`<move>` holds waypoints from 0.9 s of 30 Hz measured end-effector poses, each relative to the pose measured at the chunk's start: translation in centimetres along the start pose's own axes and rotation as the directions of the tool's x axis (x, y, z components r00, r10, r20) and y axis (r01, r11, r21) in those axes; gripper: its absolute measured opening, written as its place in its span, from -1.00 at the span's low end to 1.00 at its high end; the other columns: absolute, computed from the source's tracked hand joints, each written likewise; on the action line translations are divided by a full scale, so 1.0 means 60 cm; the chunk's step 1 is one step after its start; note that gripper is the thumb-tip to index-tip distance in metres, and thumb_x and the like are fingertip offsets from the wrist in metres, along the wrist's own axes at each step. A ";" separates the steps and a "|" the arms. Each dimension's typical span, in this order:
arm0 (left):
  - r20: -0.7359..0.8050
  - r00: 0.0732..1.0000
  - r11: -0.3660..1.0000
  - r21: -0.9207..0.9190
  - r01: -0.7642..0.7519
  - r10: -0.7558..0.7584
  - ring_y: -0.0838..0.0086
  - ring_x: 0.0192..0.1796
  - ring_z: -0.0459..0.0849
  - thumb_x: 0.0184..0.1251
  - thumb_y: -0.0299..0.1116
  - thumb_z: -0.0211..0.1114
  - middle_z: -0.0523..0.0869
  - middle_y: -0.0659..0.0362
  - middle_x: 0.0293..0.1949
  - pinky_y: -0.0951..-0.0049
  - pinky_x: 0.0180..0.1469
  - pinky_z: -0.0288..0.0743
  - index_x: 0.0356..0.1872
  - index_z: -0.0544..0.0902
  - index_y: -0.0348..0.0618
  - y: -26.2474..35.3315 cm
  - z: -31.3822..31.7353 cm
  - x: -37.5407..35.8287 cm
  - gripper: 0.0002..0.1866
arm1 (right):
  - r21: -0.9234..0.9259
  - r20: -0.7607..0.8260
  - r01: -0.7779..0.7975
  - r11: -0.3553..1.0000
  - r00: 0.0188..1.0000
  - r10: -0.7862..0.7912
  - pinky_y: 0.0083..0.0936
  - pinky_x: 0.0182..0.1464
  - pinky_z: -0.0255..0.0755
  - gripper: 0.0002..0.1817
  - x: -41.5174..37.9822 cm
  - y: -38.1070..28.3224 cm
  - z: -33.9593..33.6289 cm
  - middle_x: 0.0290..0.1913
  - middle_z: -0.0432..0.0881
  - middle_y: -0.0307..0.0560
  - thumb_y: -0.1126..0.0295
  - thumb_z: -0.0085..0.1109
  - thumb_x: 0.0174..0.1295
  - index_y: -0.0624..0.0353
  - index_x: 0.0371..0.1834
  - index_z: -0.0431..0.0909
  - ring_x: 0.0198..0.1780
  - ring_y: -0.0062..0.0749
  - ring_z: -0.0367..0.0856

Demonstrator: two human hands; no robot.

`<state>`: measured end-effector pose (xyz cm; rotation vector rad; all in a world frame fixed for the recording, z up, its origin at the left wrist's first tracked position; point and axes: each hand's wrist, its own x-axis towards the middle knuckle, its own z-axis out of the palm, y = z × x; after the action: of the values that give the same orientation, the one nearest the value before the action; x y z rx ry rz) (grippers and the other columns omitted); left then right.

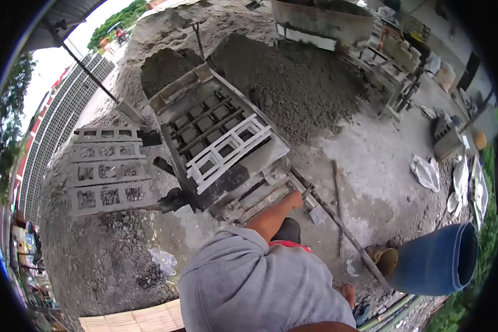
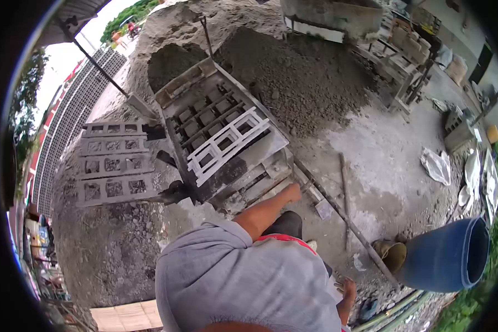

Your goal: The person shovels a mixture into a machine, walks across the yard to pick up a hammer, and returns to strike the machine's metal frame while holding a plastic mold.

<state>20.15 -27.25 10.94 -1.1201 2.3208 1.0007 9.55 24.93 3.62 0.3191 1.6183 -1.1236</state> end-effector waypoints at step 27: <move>-0.187 0.900 0.684 -0.714 0.151 -0.393 0.18 -0.57 0.66 -0.16 -0.38 0.25 0.61 -0.09 -0.66 0.26 -0.41 0.53 -0.64 0.59 -0.42 0.048 -0.103 0.301 -0.78 | -0.822 -0.058 -0.173 0.543 0.973 0.221 -0.23 -0.18 0.41 -0.63 0.465 -0.835 -0.013 -0.22 0.64 -0.16 0.29 -0.28 0.23 0.06 0.03 0.43 -0.28 -0.35 0.61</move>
<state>6.61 -40.03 5.69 -1.9961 1.9090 1.7329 -36.28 -9.51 4.44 -0.1617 1.8218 -0.0954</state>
